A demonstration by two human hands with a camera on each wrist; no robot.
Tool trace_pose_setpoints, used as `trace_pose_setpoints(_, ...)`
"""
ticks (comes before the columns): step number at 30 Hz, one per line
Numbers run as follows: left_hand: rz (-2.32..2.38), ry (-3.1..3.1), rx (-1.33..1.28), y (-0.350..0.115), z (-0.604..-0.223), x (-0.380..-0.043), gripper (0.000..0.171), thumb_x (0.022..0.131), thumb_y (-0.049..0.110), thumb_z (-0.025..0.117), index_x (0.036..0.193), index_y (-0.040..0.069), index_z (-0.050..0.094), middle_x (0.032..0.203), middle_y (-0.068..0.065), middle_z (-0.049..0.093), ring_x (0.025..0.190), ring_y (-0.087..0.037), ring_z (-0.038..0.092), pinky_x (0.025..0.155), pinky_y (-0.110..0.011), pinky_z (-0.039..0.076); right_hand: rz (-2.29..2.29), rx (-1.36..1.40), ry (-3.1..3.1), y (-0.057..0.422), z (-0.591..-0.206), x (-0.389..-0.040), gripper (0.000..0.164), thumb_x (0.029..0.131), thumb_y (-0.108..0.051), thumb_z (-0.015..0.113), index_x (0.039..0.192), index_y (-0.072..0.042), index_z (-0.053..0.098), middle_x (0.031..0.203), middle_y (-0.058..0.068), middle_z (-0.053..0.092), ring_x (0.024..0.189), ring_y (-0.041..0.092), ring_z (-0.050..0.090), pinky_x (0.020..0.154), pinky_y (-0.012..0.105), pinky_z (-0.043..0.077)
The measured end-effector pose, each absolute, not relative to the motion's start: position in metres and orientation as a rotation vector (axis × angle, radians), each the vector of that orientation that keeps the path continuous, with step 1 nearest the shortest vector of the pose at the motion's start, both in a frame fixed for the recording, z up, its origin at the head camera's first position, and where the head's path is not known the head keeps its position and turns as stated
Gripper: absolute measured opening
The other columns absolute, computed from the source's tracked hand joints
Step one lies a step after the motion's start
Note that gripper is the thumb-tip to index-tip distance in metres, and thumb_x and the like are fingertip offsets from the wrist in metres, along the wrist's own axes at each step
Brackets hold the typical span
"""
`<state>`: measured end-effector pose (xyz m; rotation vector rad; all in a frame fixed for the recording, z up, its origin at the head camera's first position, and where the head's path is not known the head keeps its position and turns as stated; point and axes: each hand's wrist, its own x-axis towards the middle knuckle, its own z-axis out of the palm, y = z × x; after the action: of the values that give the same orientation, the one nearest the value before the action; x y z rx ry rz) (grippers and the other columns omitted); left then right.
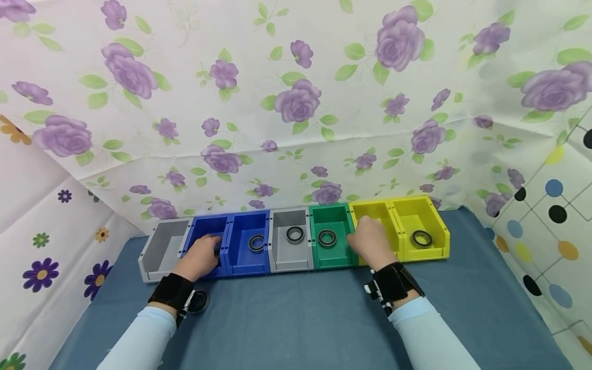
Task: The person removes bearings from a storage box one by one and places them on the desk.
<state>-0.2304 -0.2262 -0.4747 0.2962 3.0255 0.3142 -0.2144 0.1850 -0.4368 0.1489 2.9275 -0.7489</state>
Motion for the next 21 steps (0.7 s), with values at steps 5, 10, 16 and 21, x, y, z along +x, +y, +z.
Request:
trace_pose_setpoints(5,0.302,3.049,0.293,-0.227,-0.472,-0.225,0.028,0.085,0.011,0.063,0.112,0.005,0.062,0.105,-0.012,0.06,0.104,-0.03,0.052,0.088,-0.046,0.041,-0.779,0.135,2.951,0.184,-0.438,-0.212,0.031,0.085,-0.027,0.065,0.066,-0.006,0.053,0.056,0.004,0.041,0.049,0.019,0.047,0.043,0.027,0.038)
trace_pose_setpoints(10,0.325,3.047,0.257,-0.23,-0.473,-0.216,0.03,0.084,0.011,0.065,0.113,0.004,0.062,0.109,-0.012,0.061,0.105,-0.03,0.054,0.088,-0.046,0.042,-0.831,0.092,3.007,0.18,-0.44,-0.206,0.036,0.083,-0.024,0.067,0.058,-0.008,0.048,0.049,0.0,0.034,0.042,0.018,0.044,0.04,0.026,0.036)
trace_pose_setpoints(16,0.32,3.065,0.277,-0.229,-0.473,-0.215,0.032,0.085,0.012,0.065,0.116,0.004,0.061,0.11,-0.013,0.06,0.106,-0.031,0.053,0.089,-0.046,0.041,-0.825,0.089,3.041,0.182,-0.438,-0.205,0.041,0.081,-0.025,0.07,0.053,-0.01,0.043,0.047,-0.003,0.029,0.039,0.015,0.038,0.039,0.025,0.033)
trace_pose_setpoints(21,0.334,3.095,0.319,-0.228,-0.473,-0.217,0.031,0.084,0.012,0.067,0.113,0.005,0.061,0.106,-0.01,0.061,0.1,-0.026,0.054,0.085,-0.043,0.044,-0.836,0.103,3.055,0.184,-0.434,-0.207,0.04,0.079,-0.022,0.07,0.052,-0.011,0.041,0.047,-0.003,0.028,0.038,0.014,0.035,0.039,0.025,0.031)
